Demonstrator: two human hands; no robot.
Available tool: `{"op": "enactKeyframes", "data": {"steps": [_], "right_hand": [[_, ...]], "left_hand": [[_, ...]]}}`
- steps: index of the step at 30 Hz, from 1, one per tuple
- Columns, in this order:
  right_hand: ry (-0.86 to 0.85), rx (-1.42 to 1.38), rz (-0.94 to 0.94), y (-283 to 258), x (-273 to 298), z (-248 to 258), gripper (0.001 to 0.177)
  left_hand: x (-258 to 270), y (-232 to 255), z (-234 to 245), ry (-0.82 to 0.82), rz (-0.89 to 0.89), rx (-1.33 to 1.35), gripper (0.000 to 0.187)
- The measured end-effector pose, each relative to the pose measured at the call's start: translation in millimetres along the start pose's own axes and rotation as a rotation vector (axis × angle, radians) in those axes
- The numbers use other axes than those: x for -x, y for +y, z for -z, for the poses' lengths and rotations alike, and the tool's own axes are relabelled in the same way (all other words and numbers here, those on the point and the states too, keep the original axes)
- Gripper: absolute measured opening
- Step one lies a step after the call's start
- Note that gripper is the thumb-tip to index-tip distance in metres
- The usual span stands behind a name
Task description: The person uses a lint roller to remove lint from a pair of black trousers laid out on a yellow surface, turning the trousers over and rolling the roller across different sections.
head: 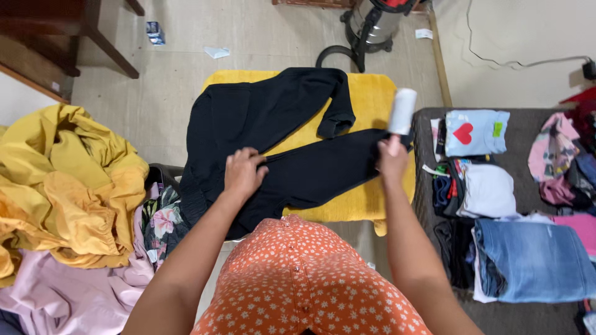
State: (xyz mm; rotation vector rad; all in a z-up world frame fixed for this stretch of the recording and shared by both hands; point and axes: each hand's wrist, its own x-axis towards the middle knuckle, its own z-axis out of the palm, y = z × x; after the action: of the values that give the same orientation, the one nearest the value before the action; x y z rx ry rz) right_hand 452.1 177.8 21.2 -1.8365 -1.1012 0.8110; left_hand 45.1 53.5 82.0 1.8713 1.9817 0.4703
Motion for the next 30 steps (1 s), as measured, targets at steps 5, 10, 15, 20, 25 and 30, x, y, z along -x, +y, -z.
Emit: {"op": "enactKeyframes", "data": {"steps": [5,10,15,20,25,30], "right_hand": [[-0.159,-0.721,-0.429,-26.1,-20.3,-114.5,0.024],[-0.006,-0.783,-0.648,-9.4,-74.8,-160.1,0.020],[0.084,-0.670,-0.956,-3.8,-158.0,-138.6,0.037],[-0.283,-0.520,-0.693,-26.5,-227.4,-86.7,0.023],[-0.102,-0.539,-0.123,-78.8,-252.0,-11.5,0.015],[-0.091,-0.211,0.174,-98.0,-237.3,8.7,0.019]], "left_hand": [[-40.3,-30.8,-39.0,0.132,-0.028,-0.098,0.046],[-66.5,-48.4,-61.6,0.050,0.005,-0.272,0.009],[-45.0,-39.0,0.4,0.405,0.227,0.164,0.006],[-6.5,-53.5,55.6,0.749,0.234,0.126,0.005],[42.4,-46.5,66.5,0.653,0.173,0.045,0.008],[74.3,-10.2,29.9,0.286,0.028,-0.096,0.009]]}}
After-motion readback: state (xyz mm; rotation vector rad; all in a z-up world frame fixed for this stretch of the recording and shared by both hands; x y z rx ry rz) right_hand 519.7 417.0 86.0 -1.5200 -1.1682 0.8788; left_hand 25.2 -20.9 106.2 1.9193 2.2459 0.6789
